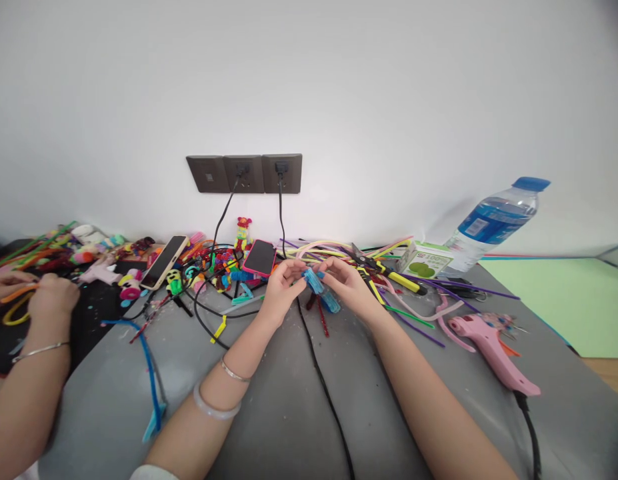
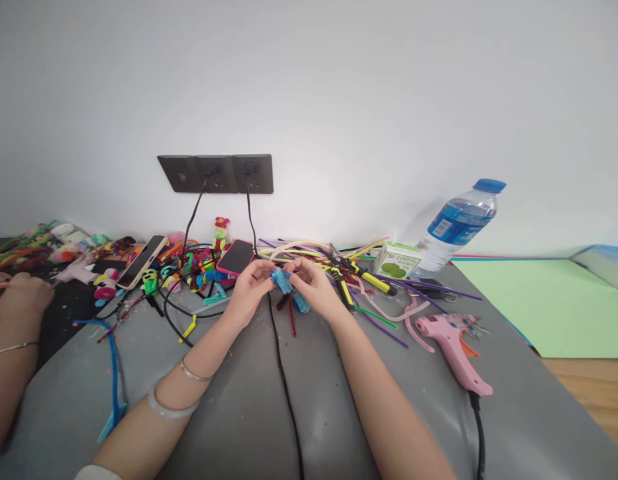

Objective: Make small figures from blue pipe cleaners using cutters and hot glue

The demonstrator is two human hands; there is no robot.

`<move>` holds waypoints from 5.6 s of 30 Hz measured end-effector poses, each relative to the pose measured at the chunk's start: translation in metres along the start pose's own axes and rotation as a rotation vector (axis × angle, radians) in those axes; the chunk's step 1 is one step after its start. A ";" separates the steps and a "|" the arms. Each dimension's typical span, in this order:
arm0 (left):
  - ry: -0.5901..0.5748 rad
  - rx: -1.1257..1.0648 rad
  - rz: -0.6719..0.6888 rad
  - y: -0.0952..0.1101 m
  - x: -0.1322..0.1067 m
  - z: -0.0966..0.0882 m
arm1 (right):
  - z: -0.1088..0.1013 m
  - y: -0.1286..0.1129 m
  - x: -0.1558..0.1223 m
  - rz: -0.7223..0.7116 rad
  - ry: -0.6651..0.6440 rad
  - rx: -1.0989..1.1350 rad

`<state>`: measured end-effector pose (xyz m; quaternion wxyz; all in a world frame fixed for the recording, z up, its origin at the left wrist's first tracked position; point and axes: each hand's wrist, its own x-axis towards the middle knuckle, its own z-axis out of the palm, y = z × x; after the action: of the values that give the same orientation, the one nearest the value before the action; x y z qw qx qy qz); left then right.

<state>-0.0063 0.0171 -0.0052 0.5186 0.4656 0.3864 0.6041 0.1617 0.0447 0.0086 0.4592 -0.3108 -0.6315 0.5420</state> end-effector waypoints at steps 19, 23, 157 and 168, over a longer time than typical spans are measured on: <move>0.067 -0.267 -0.111 0.012 0.000 0.005 | 0.001 0.012 0.002 -0.017 0.016 -0.048; 0.105 -0.264 -0.087 0.013 0.001 0.003 | -0.001 0.008 0.002 0.013 0.052 0.054; -0.329 0.160 0.131 0.018 -0.005 -0.005 | 0.009 0.002 -0.016 0.732 -0.739 0.839; -0.028 0.032 0.014 0.016 0.001 -0.008 | 0.007 -0.002 -0.015 0.678 -0.698 0.883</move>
<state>-0.0185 0.0160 0.0080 0.5121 0.4852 0.3853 0.5949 0.1615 0.0285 0.0067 0.1156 -0.0809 -0.3285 0.9339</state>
